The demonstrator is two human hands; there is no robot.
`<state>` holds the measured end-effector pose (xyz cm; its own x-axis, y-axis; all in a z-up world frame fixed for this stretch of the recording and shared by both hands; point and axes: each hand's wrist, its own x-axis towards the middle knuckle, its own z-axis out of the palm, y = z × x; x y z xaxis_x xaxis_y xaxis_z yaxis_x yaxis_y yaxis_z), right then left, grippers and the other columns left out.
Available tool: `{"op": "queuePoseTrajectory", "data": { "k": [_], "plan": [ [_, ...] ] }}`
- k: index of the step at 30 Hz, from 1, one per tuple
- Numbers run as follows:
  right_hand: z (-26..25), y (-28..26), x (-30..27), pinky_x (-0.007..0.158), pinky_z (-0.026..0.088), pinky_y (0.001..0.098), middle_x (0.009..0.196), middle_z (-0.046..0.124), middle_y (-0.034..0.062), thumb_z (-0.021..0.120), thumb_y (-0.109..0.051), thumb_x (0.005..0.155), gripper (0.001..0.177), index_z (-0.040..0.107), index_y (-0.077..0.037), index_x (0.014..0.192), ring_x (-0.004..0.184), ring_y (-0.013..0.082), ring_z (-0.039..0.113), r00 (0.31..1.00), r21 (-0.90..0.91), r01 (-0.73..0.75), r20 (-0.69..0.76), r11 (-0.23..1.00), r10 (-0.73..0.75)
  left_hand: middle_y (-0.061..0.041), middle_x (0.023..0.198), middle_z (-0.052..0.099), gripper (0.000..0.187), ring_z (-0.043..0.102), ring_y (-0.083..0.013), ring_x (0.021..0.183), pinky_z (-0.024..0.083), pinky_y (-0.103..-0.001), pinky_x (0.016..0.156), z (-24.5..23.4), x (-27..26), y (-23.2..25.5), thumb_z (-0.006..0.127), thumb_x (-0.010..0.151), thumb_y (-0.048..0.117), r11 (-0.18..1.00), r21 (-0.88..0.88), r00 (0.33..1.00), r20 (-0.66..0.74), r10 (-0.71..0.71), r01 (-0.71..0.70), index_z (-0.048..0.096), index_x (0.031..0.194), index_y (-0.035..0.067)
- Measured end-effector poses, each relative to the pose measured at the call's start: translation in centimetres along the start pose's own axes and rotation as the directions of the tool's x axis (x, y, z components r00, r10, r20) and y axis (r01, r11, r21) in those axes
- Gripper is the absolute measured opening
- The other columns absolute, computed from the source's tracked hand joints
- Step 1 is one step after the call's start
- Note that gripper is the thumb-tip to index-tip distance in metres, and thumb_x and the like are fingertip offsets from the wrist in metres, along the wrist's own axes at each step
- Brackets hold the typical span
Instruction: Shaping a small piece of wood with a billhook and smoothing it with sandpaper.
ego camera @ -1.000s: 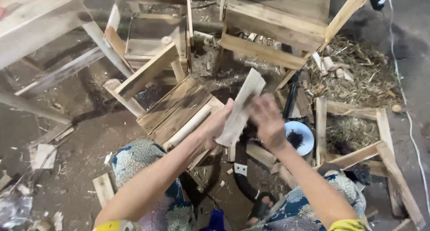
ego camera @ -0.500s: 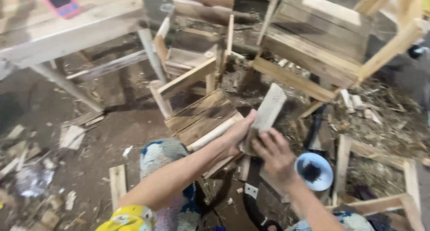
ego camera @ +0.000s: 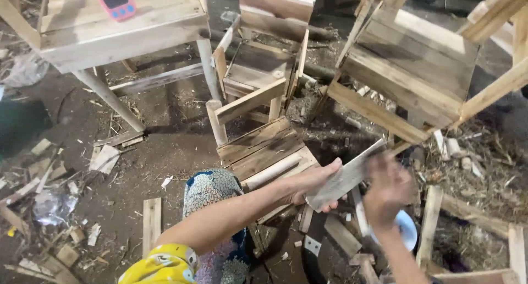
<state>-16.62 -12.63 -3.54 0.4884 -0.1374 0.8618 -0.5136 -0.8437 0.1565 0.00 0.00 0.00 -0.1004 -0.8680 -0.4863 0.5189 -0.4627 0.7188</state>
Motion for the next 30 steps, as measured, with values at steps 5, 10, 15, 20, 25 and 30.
{"op": "queuePoseTrajectory", "data": {
  "k": [5,10,15,20,25,30],
  "plan": [
    [-2.7,-4.3,4.2,0.084,0.040,0.0303,0.120,0.057,0.0096,0.069,-0.010,0.093,0.032,0.051,-0.001,0.118,0.096,0.0193,0.054,0.996,0.248,-0.085,0.022,0.965,0.082,-0.012,0.076,0.060,0.082,0.059,-0.0188,0.058,0.053,-0.032,0.053,-1.8,1.3,-0.6,0.015,0.095,0.067,0.981,0.162,0.937,0.347,0.043,-0.105,0.056,0.097,-0.003],
    [-2.8,-3.2,0.8,0.095,0.041,0.0398,0.144,0.049,0.0053,0.051,0.002,0.095,0.045,0.053,-0.018,0.135,0.115,0.0295,0.052,0.989,0.015,-0.060,0.136,0.998,0.058,-0.011,0.076,0.061,0.065,0.059,-0.0156,0.054,0.053,-0.026,0.046,-0.3,-0.4,-0.3,0.028,0.099,0.057,0.999,0.018,0.935,0.352,0.041,-0.050,0.049,0.108,-0.004],
    [-3.2,-2.9,2.2,0.082,0.034,0.0336,0.117,0.059,0.0064,0.053,-0.025,0.100,0.040,0.046,-0.012,0.137,0.094,0.0196,0.047,0.998,-0.014,0.025,0.050,1.000,-0.024,-0.014,0.088,0.059,0.073,0.060,-0.0187,0.063,0.054,-0.031,0.053,-1.4,1.3,-1.7,0.026,0.098,0.062,0.993,0.023,0.881,0.464,0.093,-0.117,0.047,0.113,-0.006],
    [-3.1,-3.7,1.3,0.095,0.039,0.0378,0.129,0.056,0.0108,0.062,-0.004,0.093,0.032,0.059,-0.009,0.125,0.115,0.0268,0.049,0.994,0.088,-0.074,0.090,0.993,0.066,-0.014,0.092,0.061,0.074,0.061,-0.0193,0.065,0.056,-0.032,0.055,-2.1,2.9,-2.2,0.022,0.099,0.064,0.996,-0.003,0.821,0.566,0.077,-0.091,0.047,0.115,-0.005],
    [-3.0,-0.9,1.1,0.086,0.034,0.0330,0.139,0.053,0.0014,0.056,-0.001,0.095,0.034,0.062,-0.015,0.125,0.108,0.0205,0.051,0.983,-0.063,-0.032,0.177,0.998,0.043,-0.008,0.076,0.060,0.067,0.056,-0.0127,0.051,0.047,-0.023,0.042,0.0,-1.6,-0.3,0.027,0.098,0.061,0.994,0.102,0.944,0.331,0.013,-0.050,0.053,0.102,-0.002],
    [-3.4,-0.2,0.9,0.101,0.040,0.0434,0.135,0.060,0.0116,0.048,0.015,0.089,0.048,0.054,-0.003,0.133,0.116,0.0324,0.057,0.945,0.008,-0.294,0.151,0.956,0.290,-0.003,0.081,0.060,0.071,0.055,-0.0072,0.055,0.044,-0.018,0.040,0.1,-1.1,-0.4,0.038,0.092,0.059,0.994,0.024,0.851,0.519,0.081,-0.110,0.021,0.149,0.020]
  ]
}}
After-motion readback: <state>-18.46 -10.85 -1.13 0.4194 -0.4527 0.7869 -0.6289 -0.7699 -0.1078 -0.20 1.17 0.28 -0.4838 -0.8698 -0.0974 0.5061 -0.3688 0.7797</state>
